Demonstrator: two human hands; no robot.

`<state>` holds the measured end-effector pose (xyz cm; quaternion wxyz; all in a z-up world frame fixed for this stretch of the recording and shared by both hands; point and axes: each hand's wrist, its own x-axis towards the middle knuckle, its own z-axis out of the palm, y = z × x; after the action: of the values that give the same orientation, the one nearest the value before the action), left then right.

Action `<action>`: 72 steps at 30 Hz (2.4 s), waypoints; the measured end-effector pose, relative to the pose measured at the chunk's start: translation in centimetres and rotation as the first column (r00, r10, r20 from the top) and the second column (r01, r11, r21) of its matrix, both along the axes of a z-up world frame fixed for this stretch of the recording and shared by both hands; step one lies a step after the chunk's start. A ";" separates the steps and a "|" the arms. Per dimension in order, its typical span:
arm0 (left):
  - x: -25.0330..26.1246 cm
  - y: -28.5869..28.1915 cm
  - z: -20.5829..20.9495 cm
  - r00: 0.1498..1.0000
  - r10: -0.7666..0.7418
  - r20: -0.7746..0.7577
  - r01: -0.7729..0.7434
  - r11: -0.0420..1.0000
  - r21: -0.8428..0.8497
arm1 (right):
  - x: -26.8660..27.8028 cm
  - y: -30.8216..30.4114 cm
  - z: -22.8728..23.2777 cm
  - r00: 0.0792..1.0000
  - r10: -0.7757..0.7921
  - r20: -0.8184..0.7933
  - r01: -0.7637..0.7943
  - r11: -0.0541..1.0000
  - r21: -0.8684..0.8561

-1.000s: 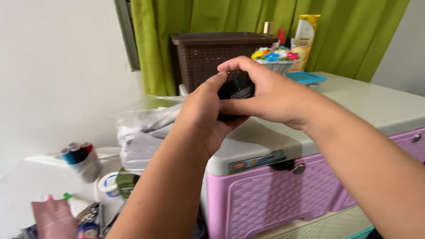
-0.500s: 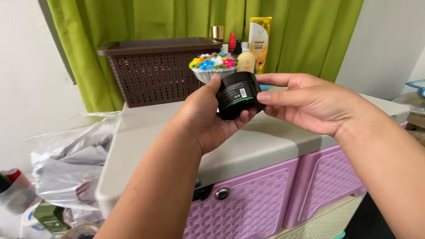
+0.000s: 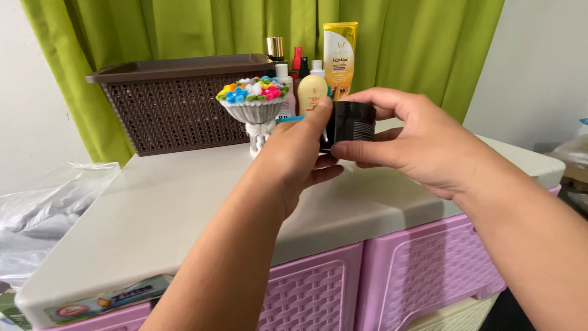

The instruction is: The person organizes various personal care and cosmetic items on a countertop. They place a lotion tube, a small container, a decorative flower stand, a jar, boxes, and bottles into a neat arrangement, occasionally opening a basket to store items inside.

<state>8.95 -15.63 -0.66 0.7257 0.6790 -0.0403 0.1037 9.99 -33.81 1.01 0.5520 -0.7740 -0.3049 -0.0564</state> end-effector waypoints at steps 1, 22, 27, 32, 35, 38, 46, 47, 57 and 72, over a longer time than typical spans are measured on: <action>-0.1 -0.4 0.0 0.999 -0.017 0.046 0.018 0.999 -0.034 | 0.4 -0.4 -0.1 0.995 0.094 -0.019 -0.092 0.993 0.074; 0.8 -6.0 0.2 0.724 0.404 0.559 -0.613 0.749 0.253 | 9.5 -2.7 1.2 0.686 0.664 -0.298 -0.439 0.704 0.558; 1.2 -5.4 0.4 0.821 0.383 0.423 -0.512 0.822 0.249 | 10.1 -3.4 0.7 0.487 0.818 -0.307 -0.520 0.554 0.650; 2.5 -4.9 0.2 0.739 0.405 0.539 -0.621 0.720 0.311 | 10.1 -3.3 1.3 0.734 0.619 -0.278 -0.453 0.753 0.478; 3.2 -4.8 0.4 0.784 0.398 0.477 -0.604 0.665 0.439 | 9.9 -2.6 0.8 0.859 0.475 -0.193 -0.405 0.860 0.312; 3.4 -4.3 0.6 0.884 0.340 0.320 -0.463 0.733 0.498 | 10.4 -2.0 0.7 0.927 0.346 -0.143 -0.302 0.917 0.262; 4.3 -2.7 1.4 0.929 0.248 0.277 -0.370 0.685 0.628 | 14.2 0.6 1.7 0.987 0.156 -0.026 -0.156 0.988 0.018; 4.5 -2.6 1.5 0.928 0.229 0.294 -0.369 0.670 0.644 | 14.6 0.8 1.9 0.991 0.133 0.010 -0.133 0.991 -0.030; 5.7 -1.1 1.3 0.964 0.236 0.121 -0.151 0.113 0.982 | 15.9 1.8 3.5 0.973 0.199 -0.118 -0.222 0.946 -0.237; 3.6 0.4 2.8 0.980 0.182 0.085 -0.096 0.056 0.994 | 17.2 3.1 2.1 0.975 0.106 0.196 -0.045 0.955 -0.294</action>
<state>12.58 -15.18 2.14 0.0561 0.9937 -0.0120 0.0961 27.23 -30.66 3.07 0.4004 -0.8233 -0.3959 -0.0713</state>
